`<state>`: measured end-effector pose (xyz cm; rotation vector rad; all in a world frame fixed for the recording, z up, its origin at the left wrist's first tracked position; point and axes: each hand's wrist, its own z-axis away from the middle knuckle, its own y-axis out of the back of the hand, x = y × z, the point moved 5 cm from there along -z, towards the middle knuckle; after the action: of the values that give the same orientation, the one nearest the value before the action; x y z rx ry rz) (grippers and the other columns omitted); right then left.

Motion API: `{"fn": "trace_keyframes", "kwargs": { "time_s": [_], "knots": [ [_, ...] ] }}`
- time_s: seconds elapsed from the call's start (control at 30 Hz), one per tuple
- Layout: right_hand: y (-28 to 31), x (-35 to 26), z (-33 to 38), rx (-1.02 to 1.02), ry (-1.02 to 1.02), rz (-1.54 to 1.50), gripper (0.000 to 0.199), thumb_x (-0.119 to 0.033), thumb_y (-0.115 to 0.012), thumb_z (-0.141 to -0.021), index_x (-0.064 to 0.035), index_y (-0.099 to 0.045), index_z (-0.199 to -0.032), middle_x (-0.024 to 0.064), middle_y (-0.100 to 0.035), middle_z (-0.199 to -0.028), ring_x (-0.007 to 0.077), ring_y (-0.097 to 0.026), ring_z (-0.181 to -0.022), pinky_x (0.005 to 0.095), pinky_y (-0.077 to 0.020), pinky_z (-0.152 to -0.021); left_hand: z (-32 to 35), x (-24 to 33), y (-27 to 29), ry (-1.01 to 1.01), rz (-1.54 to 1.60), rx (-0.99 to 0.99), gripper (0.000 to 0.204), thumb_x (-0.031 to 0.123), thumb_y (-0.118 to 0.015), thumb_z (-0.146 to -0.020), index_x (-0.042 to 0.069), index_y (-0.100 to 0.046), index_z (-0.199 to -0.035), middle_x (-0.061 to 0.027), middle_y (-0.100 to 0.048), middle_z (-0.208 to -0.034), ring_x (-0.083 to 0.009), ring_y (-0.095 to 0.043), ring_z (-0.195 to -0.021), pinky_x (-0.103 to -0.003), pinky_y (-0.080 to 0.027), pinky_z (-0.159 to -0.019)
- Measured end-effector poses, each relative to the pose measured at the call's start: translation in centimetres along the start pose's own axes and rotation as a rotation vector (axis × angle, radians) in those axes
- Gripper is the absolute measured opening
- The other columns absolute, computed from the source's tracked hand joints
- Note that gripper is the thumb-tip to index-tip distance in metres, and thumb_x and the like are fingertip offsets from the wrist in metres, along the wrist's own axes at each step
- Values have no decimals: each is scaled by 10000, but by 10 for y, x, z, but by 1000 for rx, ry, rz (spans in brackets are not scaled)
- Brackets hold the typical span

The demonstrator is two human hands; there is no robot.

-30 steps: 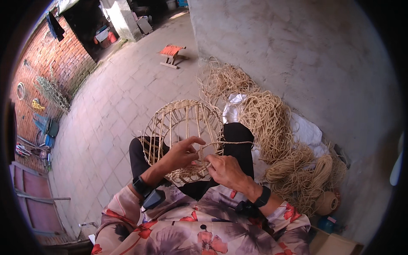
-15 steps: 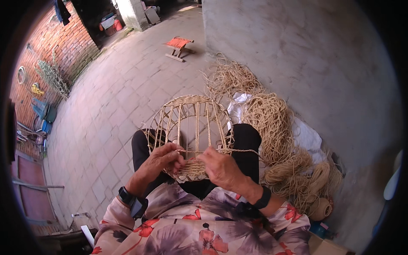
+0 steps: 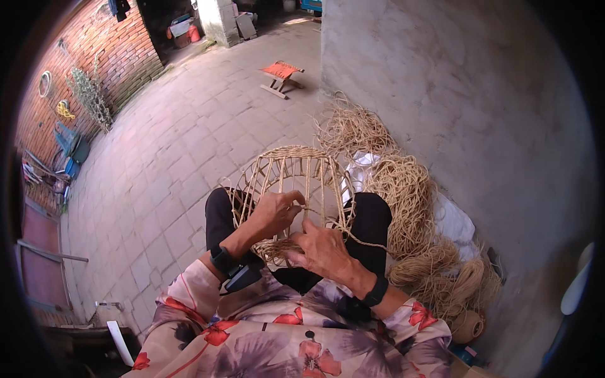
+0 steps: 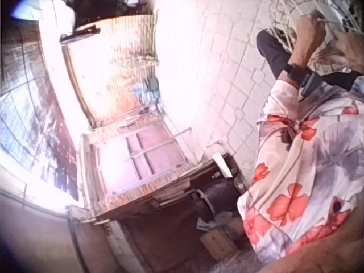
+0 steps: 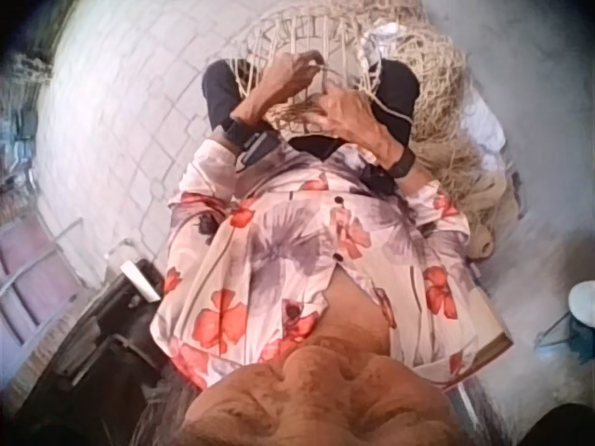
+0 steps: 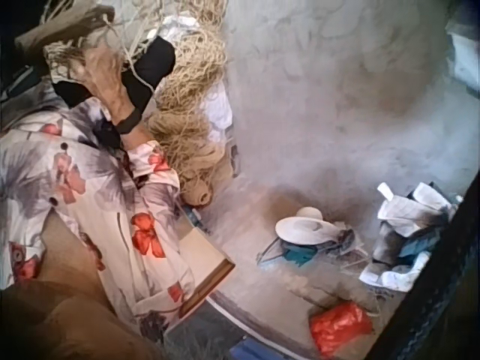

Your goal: The person is weaving a structural frame for a basket using long flexible natural fibers or strips.

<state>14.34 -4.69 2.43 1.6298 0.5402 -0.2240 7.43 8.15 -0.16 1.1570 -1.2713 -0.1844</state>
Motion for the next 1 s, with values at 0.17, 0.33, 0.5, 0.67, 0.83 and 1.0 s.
{"fn": "trace_keyframes", "kwargs": {
  "time_s": [0.17,0.33,0.5,0.67,0.83,1.0],
  "knots": [
    [-4,-3,-1,-13,-39,14,281,-349,-669,-826,-110,-690,-971,125,-535,-885,300,-626,-770,421,-493,-627,15,-9,7,8,74,-131,372,123,-617,-842,102,-538,-1204,-132,-614,-647,-248,-632,-594,-383,-478,-543],
    [0,-2,1,43,-30,13,261,-311,-690,-820,-111,-696,-988,109,-534,-864,288,-621,-731,397,-493,-609,53,-26,27,436,984,-199,269,122,-601,-893,103,-574,-1160,8,-536,-699,-83,-462,-543,-236,-348,-467],
    [1,-9,-8,223,9,-57,245,-208,-698,-787,-87,-648,-994,110,-552,-919,290,-628,-795,398,-513,-650,109,-69,76,468,1421,138,136,109,-536,-954,86,-594,-1075,31,-534,-729,-34,-403,-540,-165,-298,-469],
    [-17,-38,-23,121,203,70,369,-200,-689,-801,-19,-571,-1101,118,-543,-969,282,-632,-842,377,-522,-664,102,-68,100,432,1196,180,170,140,-523,-976,84,-601,-1116,5,-611,-812,-56,-517,-660,-187,-417,-584],
    [-25,-54,-31,-11,220,166,393,-262,-692,-817,-4,-578,-1090,122,-537,-975,282,-630,-832,378,-521,-661,36,-60,81,283,1071,107,206,144,-547,-968,60,-596,-1149,-12,-628,-873,-62,-563,-744,-204,-484,-677],
    [-28,-57,-45,-80,222,162,341,-318,-674,-837,-10,-632,-977,134,-547,-973,299,-632,-831,395,-523,-672,6,-61,36,297,1019,-65,364,63,-568,-916,69,-539,-1279,-57,-661,-878,-99,-625,-700,-246,-539,-622]
  ]
}}
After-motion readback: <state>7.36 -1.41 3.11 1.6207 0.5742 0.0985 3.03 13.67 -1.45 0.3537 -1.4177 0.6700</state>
